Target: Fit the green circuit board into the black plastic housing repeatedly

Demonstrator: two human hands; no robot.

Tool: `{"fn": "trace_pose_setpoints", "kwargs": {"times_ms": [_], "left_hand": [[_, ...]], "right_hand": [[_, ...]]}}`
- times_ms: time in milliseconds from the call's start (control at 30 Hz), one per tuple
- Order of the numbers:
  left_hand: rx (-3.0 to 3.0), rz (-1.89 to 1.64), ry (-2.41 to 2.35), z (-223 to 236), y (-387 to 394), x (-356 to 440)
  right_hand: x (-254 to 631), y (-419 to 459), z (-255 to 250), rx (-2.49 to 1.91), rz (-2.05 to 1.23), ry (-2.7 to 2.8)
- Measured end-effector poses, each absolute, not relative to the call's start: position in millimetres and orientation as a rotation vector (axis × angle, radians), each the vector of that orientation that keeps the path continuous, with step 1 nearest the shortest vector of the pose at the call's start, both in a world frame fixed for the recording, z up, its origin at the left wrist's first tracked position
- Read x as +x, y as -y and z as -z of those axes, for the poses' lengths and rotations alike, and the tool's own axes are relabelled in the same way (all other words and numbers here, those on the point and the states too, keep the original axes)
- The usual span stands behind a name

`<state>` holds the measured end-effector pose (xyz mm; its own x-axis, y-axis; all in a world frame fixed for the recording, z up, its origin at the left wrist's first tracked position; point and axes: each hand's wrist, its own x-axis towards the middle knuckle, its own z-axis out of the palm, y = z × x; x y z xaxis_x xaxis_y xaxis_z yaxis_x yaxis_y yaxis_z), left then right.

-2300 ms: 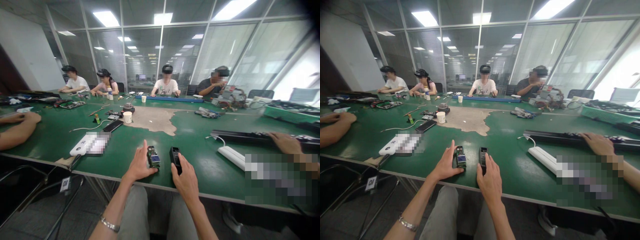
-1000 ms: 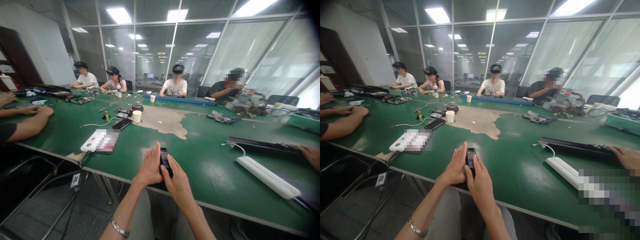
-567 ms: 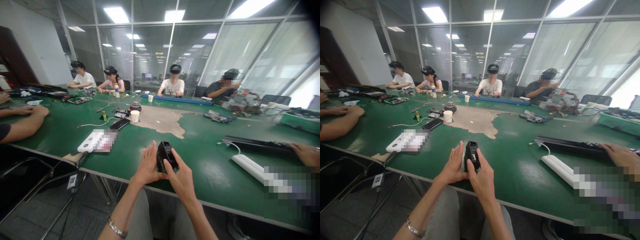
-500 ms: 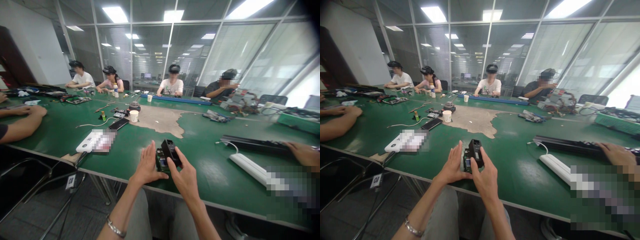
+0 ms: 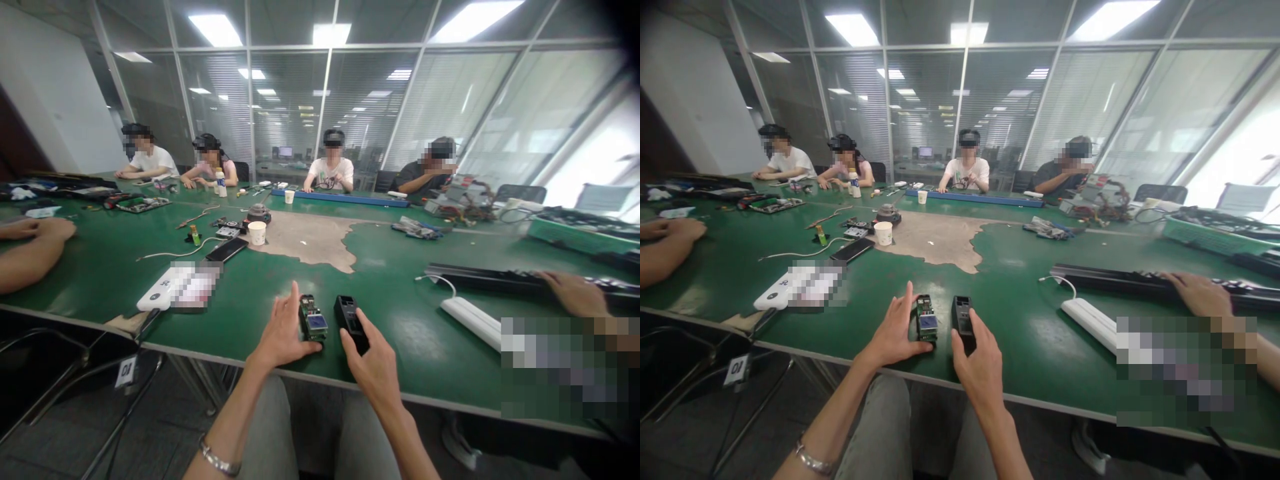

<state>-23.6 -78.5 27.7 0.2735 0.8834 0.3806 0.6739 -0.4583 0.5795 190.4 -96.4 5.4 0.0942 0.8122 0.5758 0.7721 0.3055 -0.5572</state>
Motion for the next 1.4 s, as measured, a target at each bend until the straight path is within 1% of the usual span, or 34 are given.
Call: {"fn": "trace_pose_setpoints", "kwargs": {"times_ms": [167,400,633,767,1067,1267,1400], "left_hand": [[2.249,-1.008,-1.415,-28.0,80.7,-24.0],[2.242,-1.007,-1.413,-29.1,80.0,-23.5],[2.251,-0.991,-1.396,-30.7,80.7,-24.6],[2.242,-0.990,-1.392,-28.1,79.2,-25.9],[2.280,-1.055,-1.369,-19.9,76.7,-25.9],[2.287,-1.074,-1.342,-18.4,74.8,-26.9],[2.267,-1.079,-1.359,-19.4,75.9,-26.3]], "right_hand": [[190.7,97.5,-4.3,-1.419,0.004,1.686],[188.5,97.0,-2.4,-1.434,-0.062,1.752],[176.5,102.8,-34.3,-1.372,-0.283,1.567],[160.4,102.1,-48.8,-1.287,-0.375,1.598],[134.2,96.0,-49.6,-1.224,-0.239,1.781],[127.3,95.7,-55.8,-1.290,-0.185,1.880],[122.2,94.1,-48.4,-1.332,-0.169,1.954]]}}
